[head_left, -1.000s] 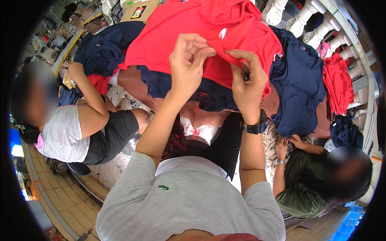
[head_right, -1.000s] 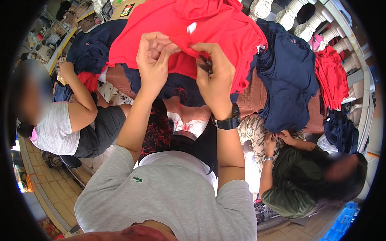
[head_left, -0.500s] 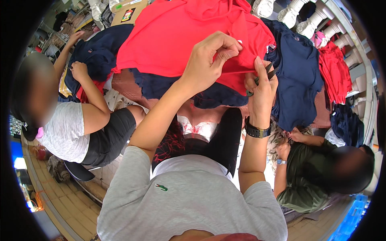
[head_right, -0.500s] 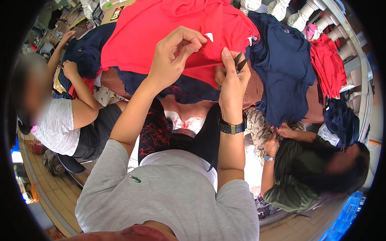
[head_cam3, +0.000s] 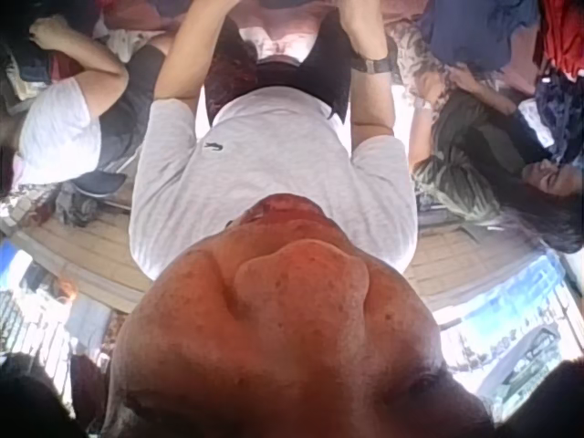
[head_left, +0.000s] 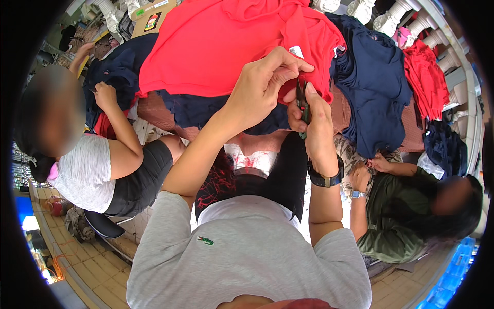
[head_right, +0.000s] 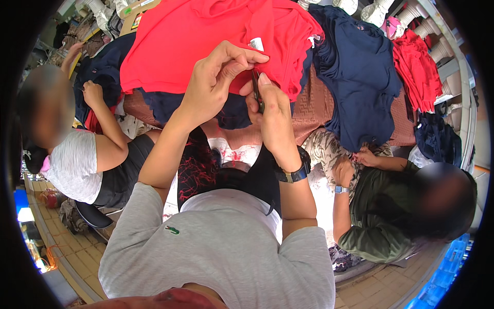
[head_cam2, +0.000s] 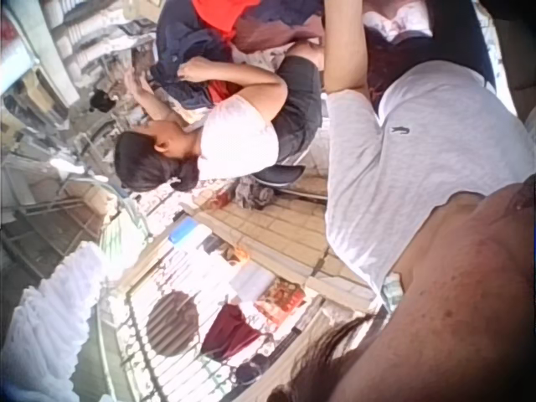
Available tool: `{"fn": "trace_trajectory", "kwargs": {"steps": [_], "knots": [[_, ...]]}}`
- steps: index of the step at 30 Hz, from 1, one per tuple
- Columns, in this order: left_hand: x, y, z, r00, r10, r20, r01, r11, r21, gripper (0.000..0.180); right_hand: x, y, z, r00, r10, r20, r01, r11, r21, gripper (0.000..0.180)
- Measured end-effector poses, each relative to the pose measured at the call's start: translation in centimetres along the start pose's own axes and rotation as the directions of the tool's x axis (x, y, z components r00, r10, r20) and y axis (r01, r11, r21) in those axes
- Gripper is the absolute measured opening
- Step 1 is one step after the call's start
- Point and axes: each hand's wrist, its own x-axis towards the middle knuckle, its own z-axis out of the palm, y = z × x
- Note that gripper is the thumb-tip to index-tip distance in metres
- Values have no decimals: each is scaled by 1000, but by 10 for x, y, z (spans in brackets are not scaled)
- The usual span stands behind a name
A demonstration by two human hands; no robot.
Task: The person trims loose threads and tags from a red hoodie using small scissors. They repeatedly lift and turn the garment to access different areas, cutting small threads and removing tags from the fabric.
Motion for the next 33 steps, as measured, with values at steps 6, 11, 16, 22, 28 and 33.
{"fn": "trace_trajectory", "kwargs": {"steps": [6,11,16,22,28,33], "knots": [[-2,10,-4,997,-55,59,53,998,33,12,7,1,0,1000,-24,-3,25,989,149,45],[-4,3,-4,999,-7,32,4,997,79,6,14,8,-1,1000,-27,-10,27,995,99,45],[-20,30,-38,961,-70,268,2,969,249,16,-16,-6,-11,997,-67,47,66,997,26,43],[-17,26,-33,979,186,-80,-75,701,709,50,-8,-4,-3,663,-739,-117,460,526,-716,24],[-9,-10,-31,920,337,-199,-126,737,664,26,21,15,-10,445,-893,-61,426,272,-863,28],[-17,-15,-35,834,446,-325,-176,774,608,25,22,19,-10,435,-890,-138,489,363,-793,31]]}}
